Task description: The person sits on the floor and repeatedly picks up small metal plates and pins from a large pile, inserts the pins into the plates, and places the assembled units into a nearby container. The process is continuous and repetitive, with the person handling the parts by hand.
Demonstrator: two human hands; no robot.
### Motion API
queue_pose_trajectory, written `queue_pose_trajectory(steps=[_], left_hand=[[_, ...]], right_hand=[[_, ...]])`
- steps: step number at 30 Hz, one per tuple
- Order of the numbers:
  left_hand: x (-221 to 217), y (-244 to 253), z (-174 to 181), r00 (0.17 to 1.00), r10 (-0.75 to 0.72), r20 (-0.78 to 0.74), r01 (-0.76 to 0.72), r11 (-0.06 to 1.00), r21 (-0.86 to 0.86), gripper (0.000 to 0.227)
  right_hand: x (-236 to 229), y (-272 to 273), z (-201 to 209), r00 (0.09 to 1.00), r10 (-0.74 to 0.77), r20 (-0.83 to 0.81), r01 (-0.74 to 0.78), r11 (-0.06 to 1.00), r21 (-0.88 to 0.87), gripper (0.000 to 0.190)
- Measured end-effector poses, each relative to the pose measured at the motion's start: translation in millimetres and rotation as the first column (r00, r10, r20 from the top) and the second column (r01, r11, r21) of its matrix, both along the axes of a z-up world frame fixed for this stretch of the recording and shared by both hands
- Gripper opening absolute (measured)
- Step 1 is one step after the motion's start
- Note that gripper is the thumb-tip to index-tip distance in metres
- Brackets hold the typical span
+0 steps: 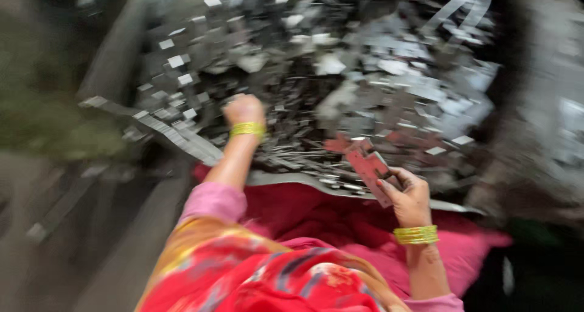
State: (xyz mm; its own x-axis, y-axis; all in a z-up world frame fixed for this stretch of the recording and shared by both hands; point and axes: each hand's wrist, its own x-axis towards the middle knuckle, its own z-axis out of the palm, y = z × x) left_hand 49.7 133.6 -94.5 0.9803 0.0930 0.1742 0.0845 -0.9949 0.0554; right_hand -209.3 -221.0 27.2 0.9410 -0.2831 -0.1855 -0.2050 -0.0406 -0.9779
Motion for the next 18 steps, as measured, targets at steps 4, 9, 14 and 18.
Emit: queue_pose_trajectory(steps=[4,9,14,18], left_hand=[[23,3,-23,0.972,-0.232,-0.030,0.233,0.971,0.050,0.008],[20,19,-22,0.995,-0.094,0.019,0.093,0.994,0.052,0.017],[32,20,-21,0.972,-0.236,-0.011,0.235,0.965,0.116,0.008],[25,21,-9,0.982,-0.165,-0.095,0.172,0.982,0.074,0.012]], right_hand=[[-19,-73,5,0.957,-0.258,0.134,0.281,0.938,-0.201,0.026],[-3,-187,12,0.814,-0.384,0.436,0.577,0.624,-0.527,0.027],[1,-257,-29,0.753,-0.517,0.407,0.658,0.583,-0.476,0.033],[-36,-295,-67,0.575,-0.517,0.634,0.818,0.346,-0.460,0.049]])
